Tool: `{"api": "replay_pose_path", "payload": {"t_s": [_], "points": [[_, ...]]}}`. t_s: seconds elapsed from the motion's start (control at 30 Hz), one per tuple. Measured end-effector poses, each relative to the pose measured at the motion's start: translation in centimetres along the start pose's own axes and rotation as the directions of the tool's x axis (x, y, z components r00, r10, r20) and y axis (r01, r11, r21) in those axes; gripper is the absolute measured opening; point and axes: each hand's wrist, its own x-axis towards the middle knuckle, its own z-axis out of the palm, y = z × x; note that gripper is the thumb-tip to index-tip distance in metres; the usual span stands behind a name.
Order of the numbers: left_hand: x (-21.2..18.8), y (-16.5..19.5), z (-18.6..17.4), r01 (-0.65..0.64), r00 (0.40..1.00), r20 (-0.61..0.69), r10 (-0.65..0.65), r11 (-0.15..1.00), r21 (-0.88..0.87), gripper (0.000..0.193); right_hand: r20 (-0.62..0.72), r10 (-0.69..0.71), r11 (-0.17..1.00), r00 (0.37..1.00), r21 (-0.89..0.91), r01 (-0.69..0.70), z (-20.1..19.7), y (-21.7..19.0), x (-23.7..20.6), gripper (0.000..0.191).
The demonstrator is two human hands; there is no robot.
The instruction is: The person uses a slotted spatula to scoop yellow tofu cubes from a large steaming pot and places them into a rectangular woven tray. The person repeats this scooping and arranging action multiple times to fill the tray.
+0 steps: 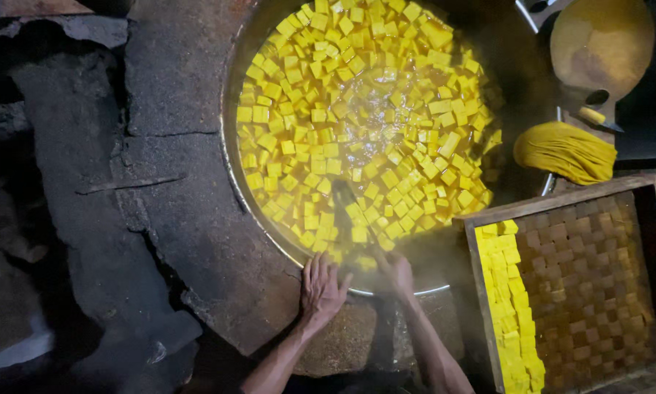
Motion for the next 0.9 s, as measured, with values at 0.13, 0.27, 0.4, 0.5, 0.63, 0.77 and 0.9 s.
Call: {"api": "replay_pose_path", "payload": {"t_s": [0.13,0.27,0.4,0.5,0.63,0.77,0.9], "points": [[0.4,-0.5,0.6,0.004,0.999,0.044,-0.004,1.0,0.009,0.052,0.035,-0.075,0.986,0.997,0.155,0.068,4.0,-4.8,2.6,0.05],[0.2,0.0,0.2,0.012,0.999,-0.033,-0.01,0.999,0.053,0.055,-0.032,-0.142,0.927,0.989,0.346,0.144,6.3,-9.6,4.9,0.045],[-0.1,1.0,-0.6,-0.015,1.0,-0.024,0.017,0.998,0.069,0.056,-0.064,-0.138,0.875,0.988,0.46,0.152,4.8,-12.2,4.9,0.043],[-0.3,2.0,-0.6,-0.004,0.997,-0.07,0.011,0.995,0.104,0.052,-0.04,-0.146,0.784,0.988,0.604,0.14,1.8,-11.6,3.4,0.041],[-1.0,3.8,0.1,-0.069,0.985,-0.144,0.092,0.985,0.156,0.047,-0.095,-0.173,0.791,0.98,0.579,0.196,-5.6,-6.0,0.6,0.043],[-2.4,5.5,0.5,-0.003,0.994,-0.104,0.019,0.989,0.151,0.037,-0.24,-0.258,0.704,0.936,0.616,0.352,-14.3,4.4,-2.9,0.034],[-5.0,6.5,0.0,-0.006,0.986,-0.161,0.031,0.989,0.149,0.038,-0.466,-0.226,0.807,0.855,0.403,0.433,-22.6,16.4,-8.4,0.028]]}}
